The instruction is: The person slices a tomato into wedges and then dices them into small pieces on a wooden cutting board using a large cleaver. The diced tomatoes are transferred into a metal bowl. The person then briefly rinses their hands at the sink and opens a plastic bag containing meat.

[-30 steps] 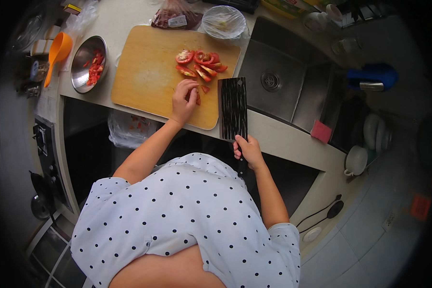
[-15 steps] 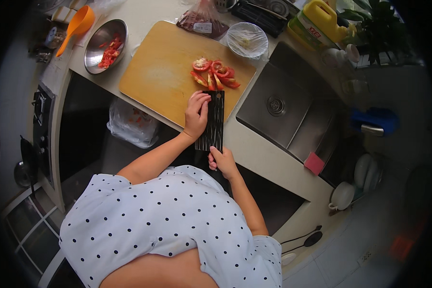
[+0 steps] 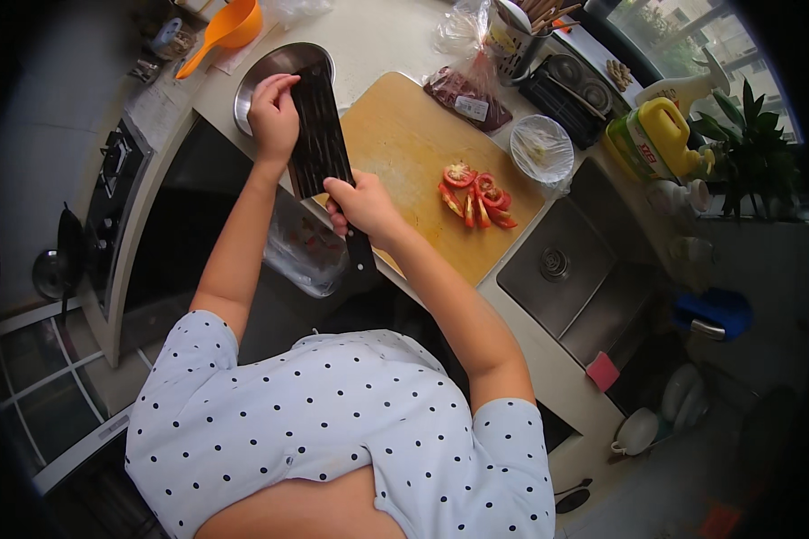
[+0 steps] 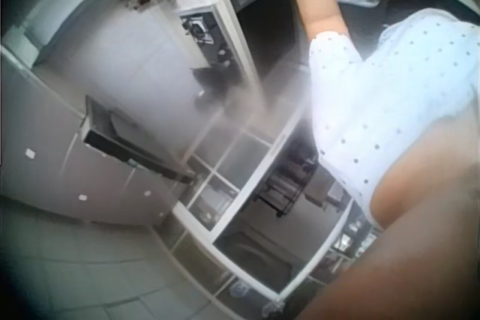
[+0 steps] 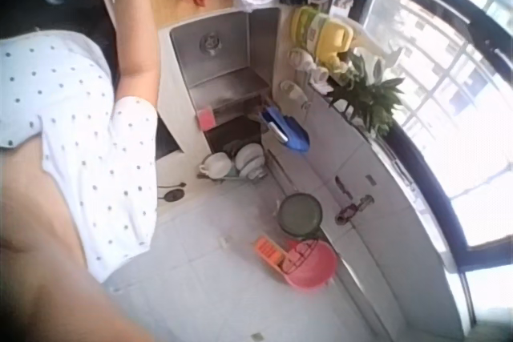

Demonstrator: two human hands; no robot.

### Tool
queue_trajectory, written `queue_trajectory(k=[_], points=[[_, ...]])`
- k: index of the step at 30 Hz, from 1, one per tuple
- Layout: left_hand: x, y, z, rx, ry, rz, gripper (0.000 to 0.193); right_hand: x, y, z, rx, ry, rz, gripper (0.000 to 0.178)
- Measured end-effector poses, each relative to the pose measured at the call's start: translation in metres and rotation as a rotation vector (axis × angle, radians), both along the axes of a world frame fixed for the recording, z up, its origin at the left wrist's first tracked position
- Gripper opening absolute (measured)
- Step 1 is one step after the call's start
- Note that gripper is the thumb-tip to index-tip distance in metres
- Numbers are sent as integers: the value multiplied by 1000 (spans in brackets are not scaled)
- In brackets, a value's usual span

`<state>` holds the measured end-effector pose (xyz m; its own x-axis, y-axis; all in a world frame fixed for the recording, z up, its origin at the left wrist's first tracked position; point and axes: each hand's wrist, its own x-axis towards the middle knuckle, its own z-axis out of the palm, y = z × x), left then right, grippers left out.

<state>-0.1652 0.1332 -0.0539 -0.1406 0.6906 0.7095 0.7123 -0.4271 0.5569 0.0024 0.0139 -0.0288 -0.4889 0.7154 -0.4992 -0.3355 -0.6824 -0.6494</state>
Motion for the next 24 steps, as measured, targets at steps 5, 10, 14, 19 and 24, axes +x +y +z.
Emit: queue_trajectory(k=[5,10,14,19,24], points=[[-69,60,-48,-679,-89,12,22,-23,45,-20,-143,12,-38,12],[-67,53,-96,-824,162,-203,22,32,28,-19,-244,162,-141,12],[-67,34,-100,-985,131,-216,19,89,-9,-6,-294,274,-249,14],[26,-16,-39,-355,212,-474,15,146,-65,15,-222,86,-424,18],[120,-86,-66,-437,281,-1011,28,173,-115,13,-189,-97,-531,14]])
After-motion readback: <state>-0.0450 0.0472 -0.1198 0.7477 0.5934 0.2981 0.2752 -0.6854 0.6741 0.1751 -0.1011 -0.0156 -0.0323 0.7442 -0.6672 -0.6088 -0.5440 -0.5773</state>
